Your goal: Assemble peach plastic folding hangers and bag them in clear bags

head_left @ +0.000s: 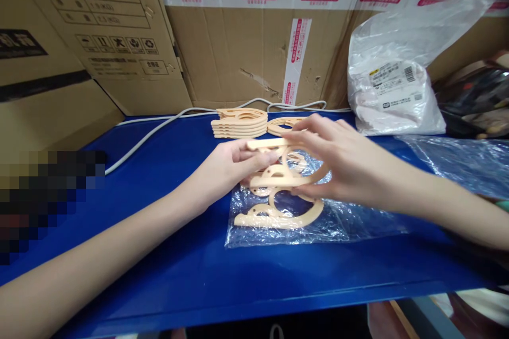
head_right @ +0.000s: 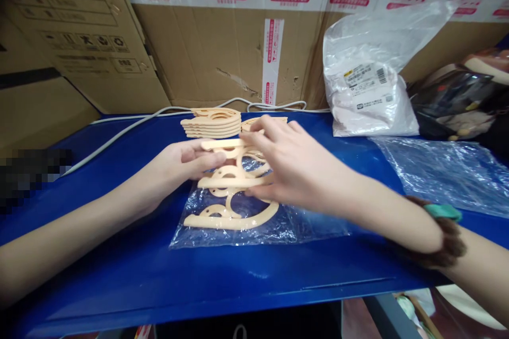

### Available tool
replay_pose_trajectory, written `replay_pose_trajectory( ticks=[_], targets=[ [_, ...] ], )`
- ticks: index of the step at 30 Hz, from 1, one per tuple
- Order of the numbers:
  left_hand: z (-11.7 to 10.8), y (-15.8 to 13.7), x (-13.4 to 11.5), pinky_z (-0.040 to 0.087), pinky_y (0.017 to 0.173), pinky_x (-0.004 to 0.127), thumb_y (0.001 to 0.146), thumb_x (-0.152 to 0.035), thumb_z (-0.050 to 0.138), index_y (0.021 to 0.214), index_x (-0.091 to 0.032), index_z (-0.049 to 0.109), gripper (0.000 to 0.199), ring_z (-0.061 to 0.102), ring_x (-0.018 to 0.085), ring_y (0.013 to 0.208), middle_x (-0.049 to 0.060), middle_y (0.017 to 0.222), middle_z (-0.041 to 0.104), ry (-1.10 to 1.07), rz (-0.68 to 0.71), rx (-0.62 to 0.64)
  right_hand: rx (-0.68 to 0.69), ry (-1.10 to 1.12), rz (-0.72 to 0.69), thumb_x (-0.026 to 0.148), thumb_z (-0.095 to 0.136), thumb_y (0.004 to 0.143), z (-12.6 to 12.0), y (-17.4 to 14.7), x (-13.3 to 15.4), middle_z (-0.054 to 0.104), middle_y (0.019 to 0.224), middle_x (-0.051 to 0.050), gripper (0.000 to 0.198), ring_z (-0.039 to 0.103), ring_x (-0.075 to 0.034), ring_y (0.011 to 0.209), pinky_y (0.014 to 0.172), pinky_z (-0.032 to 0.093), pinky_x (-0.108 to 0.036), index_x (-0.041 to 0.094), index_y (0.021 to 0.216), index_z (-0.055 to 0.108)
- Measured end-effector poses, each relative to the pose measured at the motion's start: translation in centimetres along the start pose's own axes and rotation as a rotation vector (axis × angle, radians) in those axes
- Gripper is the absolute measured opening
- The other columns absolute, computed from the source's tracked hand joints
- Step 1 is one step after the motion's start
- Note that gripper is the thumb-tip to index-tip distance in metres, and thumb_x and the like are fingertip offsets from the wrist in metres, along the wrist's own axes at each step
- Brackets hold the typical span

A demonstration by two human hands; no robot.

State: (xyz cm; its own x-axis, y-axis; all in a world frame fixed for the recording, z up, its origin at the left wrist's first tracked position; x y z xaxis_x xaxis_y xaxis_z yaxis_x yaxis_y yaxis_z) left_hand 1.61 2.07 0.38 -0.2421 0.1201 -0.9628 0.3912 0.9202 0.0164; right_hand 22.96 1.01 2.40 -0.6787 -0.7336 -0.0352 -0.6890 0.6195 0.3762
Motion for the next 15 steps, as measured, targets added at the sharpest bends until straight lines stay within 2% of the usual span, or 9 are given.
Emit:
replay_pose_trajectory(
  ticks=[3, 5, 6, 8, 10, 12, 15],
  targets=[
    [-1.1, 0.3, -0.1, 0.054, 0.072, 0.027, 0.091, -0.043, 0.059, 0.118, -0.017, 0.06, 0.037, 0.064, 0.023, 0.106, 0.01, 0.12, 0.067, 0.171, 0.198, -0.058, 0.055, 0.063, 0.049, 0.053, 0.069, 0.078, -1.7, -1.1, -3.5, 0.056, 0.117, -0.017, 0.064, 0.059, -0.032, 0.098, 0.08, 0.051, -0.046, 0.016, 0.129, 0.058],
    [-1.8, 0.5, 0.1, 0.053, 0.085, 0.032, 0.094, -0.036, 0.053, 0.117, -0.016, 0.06, 0.031, 0.06, 0.024, 0.114, 0.011, 0.124, 0.065, 0.423, 0.33, -0.095, 0.086, 0.027, 0.103, 0.057, 0.07, 0.076, -2.4, -2.2, -6.2, 0.058, 0.114, -0.018, 0.068, 0.058, -0.033, 0.098, 0.079, 0.05, -0.047, 0.014, 0.127, 0.059],
    [-2.1, 0.6, 0.3, 0.05, 0.093, 0.036, 0.095, -0.032, 0.049, 0.117, -0.016, 0.06, 0.029, 0.058, 0.025, 0.116, 0.011, 0.125, 0.064, 0.578, 0.387, -0.105, 0.125, 0.021, 0.153, 0.056, 0.069, 0.078, -2.6, -2.9, -7.6, 0.058, 0.116, -0.018, 0.067, 0.058, -0.032, 0.102, 0.085, 0.049, -0.046, 0.015, 0.13, 0.057],
    [-2.7, 1.0, 0.9, 0.042, 0.104, 0.041, 0.096, -0.026, 0.043, 0.118, -0.015, 0.061, 0.03, 0.055, 0.026, 0.121, 0.011, 0.127, 0.063, 0.848, 0.455, -0.103, 0.171, 0.046, 0.175, 0.055, 0.072, 0.075, -2.8, -4.0, -9.9, 0.061, 0.112, -0.016, 0.061, 0.06, -0.029, 0.099, 0.084, 0.049, -0.044, 0.018, 0.123, 0.063],
    [-3.1, 1.3, 1.7, 0.039, 0.107, 0.043, 0.096, -0.023, 0.038, 0.122, -0.015, 0.061, 0.035, 0.054, 0.027, 0.124, 0.012, 0.129, 0.063, 0.987, 0.442, -0.077, 0.233, 0.041, 0.223, 0.054, 0.076, 0.07, -2.7, -4.9, -11.7, 0.064, 0.105, -0.015, 0.056, 0.062, -0.029, 0.093, 0.079, 0.049, -0.045, 0.022, 0.116, 0.069],
    [-3.4, 1.6, 2.3, 0.041, 0.105, 0.042, 0.096, -0.023, 0.035, 0.122, -0.015, 0.062, 0.039, 0.056, 0.028, 0.121, 0.012, 0.128, 0.064, 1.023, 0.376, -0.047, 0.288, 0.005, 0.27, 0.053, 0.079, 0.064, -2.5, -5.5, -12.7, 0.067, 0.1, -0.015, 0.056, 0.063, -0.031, 0.089, 0.077, 0.048, -0.047, 0.024, 0.112, 0.073],
    [-3.6, 1.9, 2.8, 0.044, 0.099, 0.041, 0.096, -0.025, 0.034, 0.12, -0.016, 0.065, 0.039, 0.06, 0.028, 0.115, 0.011, 0.123, 0.068, 1.034, 0.307, -0.017, 0.331, -0.037, 0.258, 0.05, 0.079, 0.066, -2.4, -5.8, -12.8, 0.07, 0.101, -0.012, 0.051, 0.064, -0.031, 0.095, 0.084, 0.045, -0.048, 0.028, 0.112, 0.074]
  ],
)
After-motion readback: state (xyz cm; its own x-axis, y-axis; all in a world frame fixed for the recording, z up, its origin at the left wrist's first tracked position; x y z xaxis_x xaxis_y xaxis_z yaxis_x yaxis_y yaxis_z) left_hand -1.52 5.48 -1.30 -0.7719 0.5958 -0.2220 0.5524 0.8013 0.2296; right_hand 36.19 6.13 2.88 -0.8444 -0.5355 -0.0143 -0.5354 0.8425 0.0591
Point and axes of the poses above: each hand's wrist, its own y-axis towards the middle knuckle, its own z-axis out of the palm, x = y × z, the point moved 1 cm from there along y, towards the middle knuckle
